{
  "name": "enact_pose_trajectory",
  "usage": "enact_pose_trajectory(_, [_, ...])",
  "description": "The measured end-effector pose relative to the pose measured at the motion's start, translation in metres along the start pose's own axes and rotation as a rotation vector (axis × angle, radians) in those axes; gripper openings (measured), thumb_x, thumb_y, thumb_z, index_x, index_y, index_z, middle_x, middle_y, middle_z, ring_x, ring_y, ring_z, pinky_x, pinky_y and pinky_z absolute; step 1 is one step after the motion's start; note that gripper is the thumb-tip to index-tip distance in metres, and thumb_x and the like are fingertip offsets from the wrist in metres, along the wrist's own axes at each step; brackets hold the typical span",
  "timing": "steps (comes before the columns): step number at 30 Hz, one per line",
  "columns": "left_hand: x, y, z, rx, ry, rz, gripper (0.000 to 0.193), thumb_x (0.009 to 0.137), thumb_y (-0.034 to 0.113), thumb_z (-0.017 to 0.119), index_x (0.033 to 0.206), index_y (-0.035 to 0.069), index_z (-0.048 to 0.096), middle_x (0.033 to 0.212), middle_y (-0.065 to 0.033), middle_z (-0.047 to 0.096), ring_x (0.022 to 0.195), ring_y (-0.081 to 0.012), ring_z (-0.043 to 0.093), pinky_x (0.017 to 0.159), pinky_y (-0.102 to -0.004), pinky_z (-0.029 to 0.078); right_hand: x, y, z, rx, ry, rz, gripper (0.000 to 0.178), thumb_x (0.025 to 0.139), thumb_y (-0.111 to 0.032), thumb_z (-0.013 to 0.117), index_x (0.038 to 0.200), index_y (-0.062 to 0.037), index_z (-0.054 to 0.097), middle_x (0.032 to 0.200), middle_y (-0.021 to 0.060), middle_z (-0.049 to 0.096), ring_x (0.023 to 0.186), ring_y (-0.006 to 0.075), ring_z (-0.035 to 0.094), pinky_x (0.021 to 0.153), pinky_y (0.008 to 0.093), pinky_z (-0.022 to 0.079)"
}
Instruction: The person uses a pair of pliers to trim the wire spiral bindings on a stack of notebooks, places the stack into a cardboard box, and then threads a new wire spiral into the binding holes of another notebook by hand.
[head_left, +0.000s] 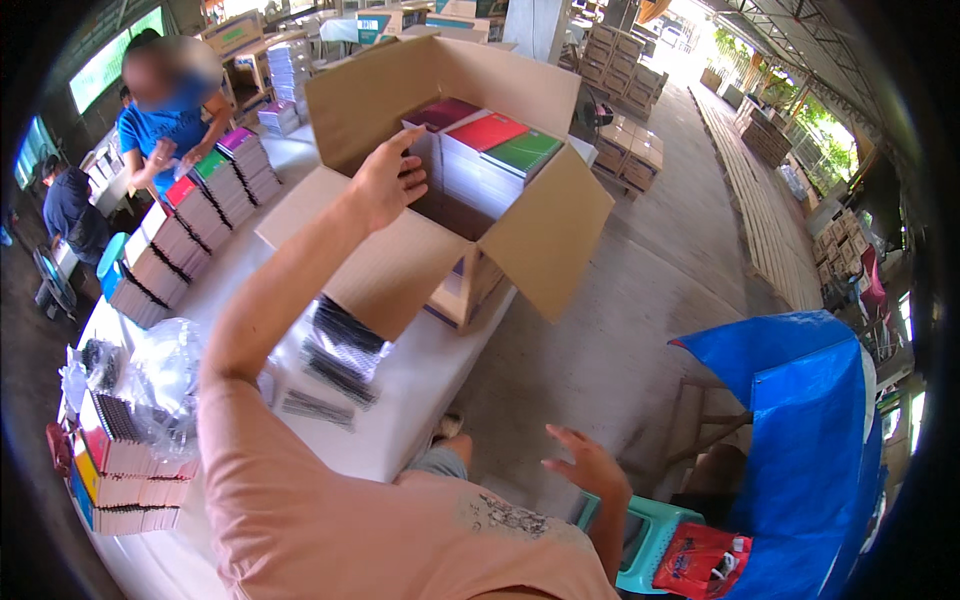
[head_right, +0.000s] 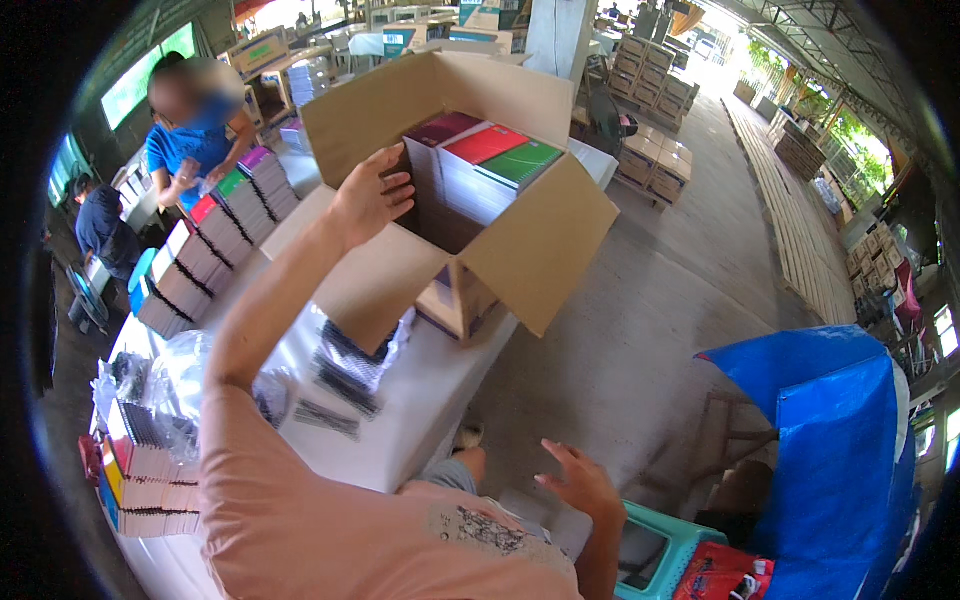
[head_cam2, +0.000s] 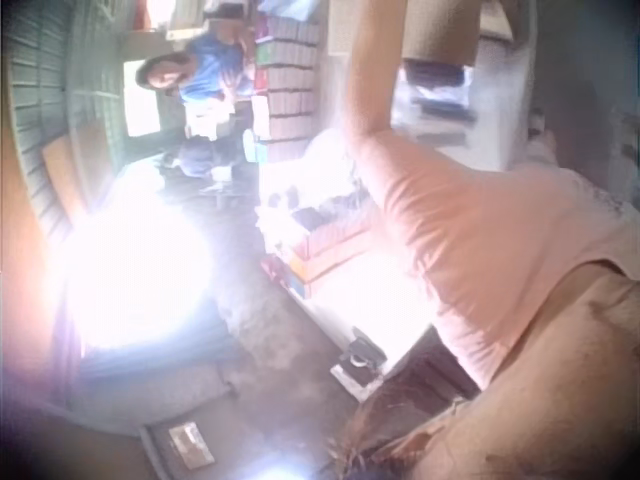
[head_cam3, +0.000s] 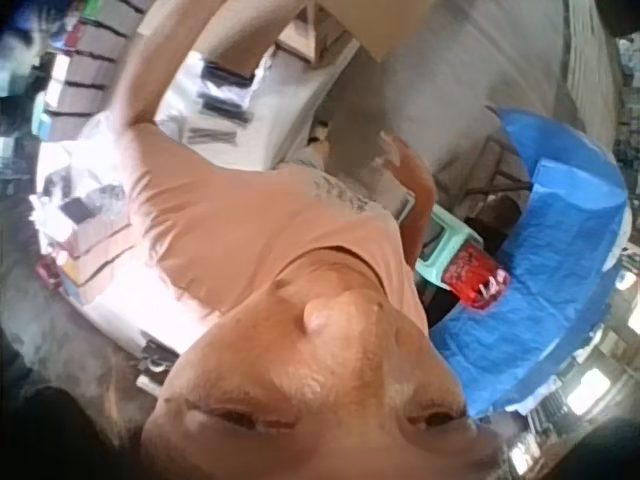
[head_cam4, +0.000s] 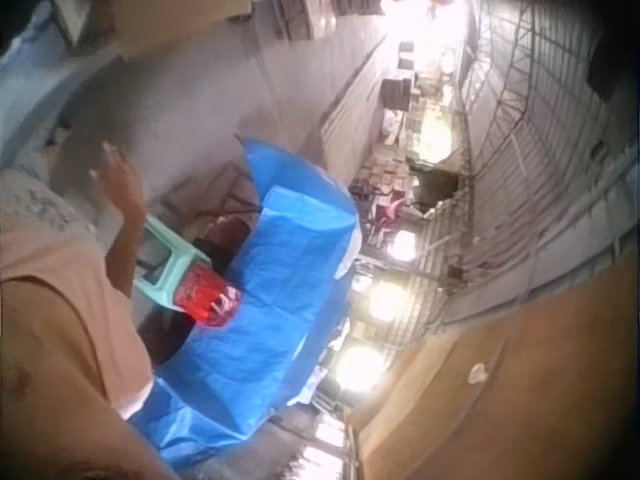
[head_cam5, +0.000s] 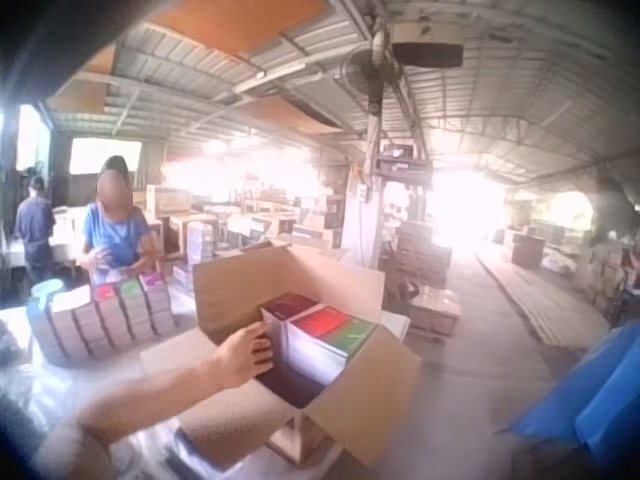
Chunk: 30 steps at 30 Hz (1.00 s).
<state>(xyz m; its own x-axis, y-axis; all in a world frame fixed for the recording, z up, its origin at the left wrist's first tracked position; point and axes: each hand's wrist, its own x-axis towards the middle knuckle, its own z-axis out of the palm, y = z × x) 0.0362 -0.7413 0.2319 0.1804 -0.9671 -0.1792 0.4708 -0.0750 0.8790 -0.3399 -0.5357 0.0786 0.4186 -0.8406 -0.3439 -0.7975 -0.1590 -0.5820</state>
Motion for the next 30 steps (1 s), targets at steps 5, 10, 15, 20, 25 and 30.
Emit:
enact_pose_trajectory(5, [0.045,-0.045,0.028,0.267,0.057,-0.25,0.098,0.076,0.056,0.063,0.142,0.002,0.015,0.136,-0.0228,0.029,0.127,-0.0373,0.031,0.107,-0.0462,0.027,0.032,-0.008,-0.126,-0.124,0.397,-0.287,0.067,0.074,-0.024,0.074,0.134,-0.0153,0.045,0.134,0.0185,0.045,0.119,0.0362,0.047,0.097,0.04,0.04])
enact_pose_trajectory(10, [0.049,-0.065,0.063,0.363,-0.079,-0.584,0.122,0.065,0.078,0.056,0.147,0.013,-0.006,0.149,-0.0272,-0.001,0.138,-0.0431,0.003,0.108,-0.055,0.017,0.123,-0.044,-0.218,-0.026,0.463,-0.591,0.089,0.058,-0.021,0.083,0.137,-0.0189,0.043,0.146,0.0188,0.027,0.13,0.0382,0.034,0.102,0.0461,0.034])
enact_pose_trajectory(15, [0.059,-0.072,0.077,0.44,0.068,-0.578,0.127,0.06,0.087,0.049,0.147,0.012,-0.006,0.149,-0.0274,-0.001,0.137,-0.0437,0.008,0.106,-0.0569,0.02,0.237,-0.053,-0.253,-0.477,0.423,-0.608,0.126,0.039,-0.023,0.09,0.145,-0.0301,0.023,0.153,0.0134,-0.005,0.141,0.0362,0.003,0.108,0.0601,0.015])
enact_pose_trajectory(20, [0.084,-0.097,0.073,0.139,0.09,-0.627,0.134,0.054,0.092,0.047,0.147,0.008,0.0,0.144,-0.0273,0.023,0.131,-0.0377,0.031,0.102,-0.0558,0.03,0.324,-0.03,-0.27,-0.298,0.337,-0.825,0.14,0.037,-0.033,0.091,0.148,-0.025,0.004,0.153,0.0136,-0.008,0.141,0.0346,-0.003,0.11,0.0583,0.01])
enact_pose_trajectory(25, [0.101,-0.121,0.079,0.058,0.283,-0.403,0.109,0.061,0.085,0.05,0.139,0.009,0.035,0.136,-0.019,0.042,0.116,-0.0317,0.048,0.1,-0.0477,0.035,0.393,-0.04,-0.273,0.639,0.248,-1.12,0.118,0.068,-0.039,0.08,0.146,-0.0095,-0.004,0.15,0.0209,-0.003,0.14,0.031,0.003,0.112,0.0464,0.011])
enact_pose_trajectory(30, [0.102,-0.116,0.079,0.101,0.194,-0.249,0.081,0.076,0.07,0.05,0.131,0.01,0.049,0.127,-0.0119,0.054,0.107,-0.0231,0.055,0.095,-0.0395,0.041,0.406,-0.064,-0.283,0.808,-0.007,-0.98,0.104,0.077,-0.022,0.075,0.146,-0.0119,-0.003,0.14,0.0277,0.025,0.126,0.0304,0.039,0.098,0.0378,0.04])
